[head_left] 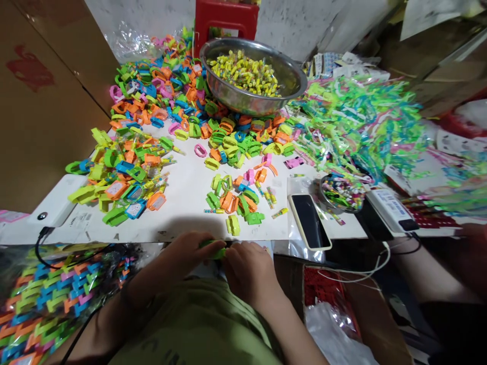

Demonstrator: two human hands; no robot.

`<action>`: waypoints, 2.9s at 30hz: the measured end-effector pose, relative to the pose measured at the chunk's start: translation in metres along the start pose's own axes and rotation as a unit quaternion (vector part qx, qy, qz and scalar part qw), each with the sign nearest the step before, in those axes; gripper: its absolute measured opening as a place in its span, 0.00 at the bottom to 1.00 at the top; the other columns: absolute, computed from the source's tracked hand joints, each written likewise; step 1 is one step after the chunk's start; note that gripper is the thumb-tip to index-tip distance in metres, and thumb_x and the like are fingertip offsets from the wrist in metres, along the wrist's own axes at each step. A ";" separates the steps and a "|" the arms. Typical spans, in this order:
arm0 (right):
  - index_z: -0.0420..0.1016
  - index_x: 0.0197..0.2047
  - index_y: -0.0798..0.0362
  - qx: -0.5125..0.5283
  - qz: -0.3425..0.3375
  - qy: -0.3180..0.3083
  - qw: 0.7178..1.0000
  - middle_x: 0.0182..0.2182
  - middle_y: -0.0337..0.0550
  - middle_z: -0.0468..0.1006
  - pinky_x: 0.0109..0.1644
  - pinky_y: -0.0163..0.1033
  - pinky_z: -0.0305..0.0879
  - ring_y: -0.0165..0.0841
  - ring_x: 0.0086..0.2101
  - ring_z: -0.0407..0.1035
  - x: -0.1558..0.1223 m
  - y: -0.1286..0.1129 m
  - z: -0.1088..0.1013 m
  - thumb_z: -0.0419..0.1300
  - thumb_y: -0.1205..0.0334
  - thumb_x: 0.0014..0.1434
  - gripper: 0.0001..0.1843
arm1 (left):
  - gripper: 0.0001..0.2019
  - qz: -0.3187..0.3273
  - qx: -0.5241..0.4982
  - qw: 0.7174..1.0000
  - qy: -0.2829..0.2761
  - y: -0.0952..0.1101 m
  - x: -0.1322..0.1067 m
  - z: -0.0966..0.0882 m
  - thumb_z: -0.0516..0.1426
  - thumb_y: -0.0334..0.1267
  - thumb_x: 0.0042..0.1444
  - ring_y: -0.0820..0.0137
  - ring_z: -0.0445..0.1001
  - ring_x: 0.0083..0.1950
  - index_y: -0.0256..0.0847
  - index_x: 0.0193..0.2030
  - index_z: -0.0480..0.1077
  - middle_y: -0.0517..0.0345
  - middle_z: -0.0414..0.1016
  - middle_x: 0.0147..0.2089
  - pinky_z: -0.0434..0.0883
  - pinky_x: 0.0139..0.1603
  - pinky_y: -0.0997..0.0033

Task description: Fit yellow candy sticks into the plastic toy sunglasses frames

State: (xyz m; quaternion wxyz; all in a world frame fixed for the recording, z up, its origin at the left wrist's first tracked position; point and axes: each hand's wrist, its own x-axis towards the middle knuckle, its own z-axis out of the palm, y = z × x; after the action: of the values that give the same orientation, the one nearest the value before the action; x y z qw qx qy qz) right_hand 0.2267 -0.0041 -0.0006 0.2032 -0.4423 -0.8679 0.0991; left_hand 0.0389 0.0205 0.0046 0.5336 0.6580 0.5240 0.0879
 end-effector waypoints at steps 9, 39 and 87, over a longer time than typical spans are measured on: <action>0.72 0.50 0.53 -0.160 0.313 -0.030 0.936 0.39 0.50 0.78 0.36 0.40 0.54 0.43 0.39 0.72 0.003 0.117 -0.010 0.52 0.55 0.68 0.14 | 0.28 -0.082 0.205 0.894 0.391 -0.024 0.000 -0.074 0.45 0.60 0.61 0.55 0.73 0.48 0.40 0.50 0.71 0.47 0.77 0.47 0.68 0.46 0.62; 0.67 0.51 0.50 0.260 0.157 0.146 0.941 0.42 0.47 0.77 0.41 0.39 0.69 0.36 0.41 0.73 0.017 0.018 0.018 0.49 0.58 0.68 0.12 | 0.26 0.142 -0.196 0.960 0.138 -0.007 0.020 -0.012 0.62 0.46 0.54 0.64 0.72 0.50 0.40 0.57 0.60 0.49 0.71 0.53 0.70 0.50 0.67; 0.72 0.37 0.54 -0.095 0.275 0.046 0.956 0.34 0.48 0.74 0.38 0.40 0.58 0.39 0.35 0.67 0.023 0.148 0.028 0.55 0.59 0.61 0.08 | 0.21 0.061 0.260 0.822 0.503 -0.019 0.026 -0.085 0.55 0.48 0.60 0.52 0.61 0.61 0.40 0.56 0.67 0.45 0.66 0.58 0.59 0.64 0.50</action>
State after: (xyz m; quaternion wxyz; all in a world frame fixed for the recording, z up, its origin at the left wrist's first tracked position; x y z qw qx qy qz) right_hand 0.3099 0.1013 -0.0717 0.1652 -0.6855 -0.7074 0.0479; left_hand -0.0184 0.0907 0.0127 -0.0007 0.6676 0.6816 0.2997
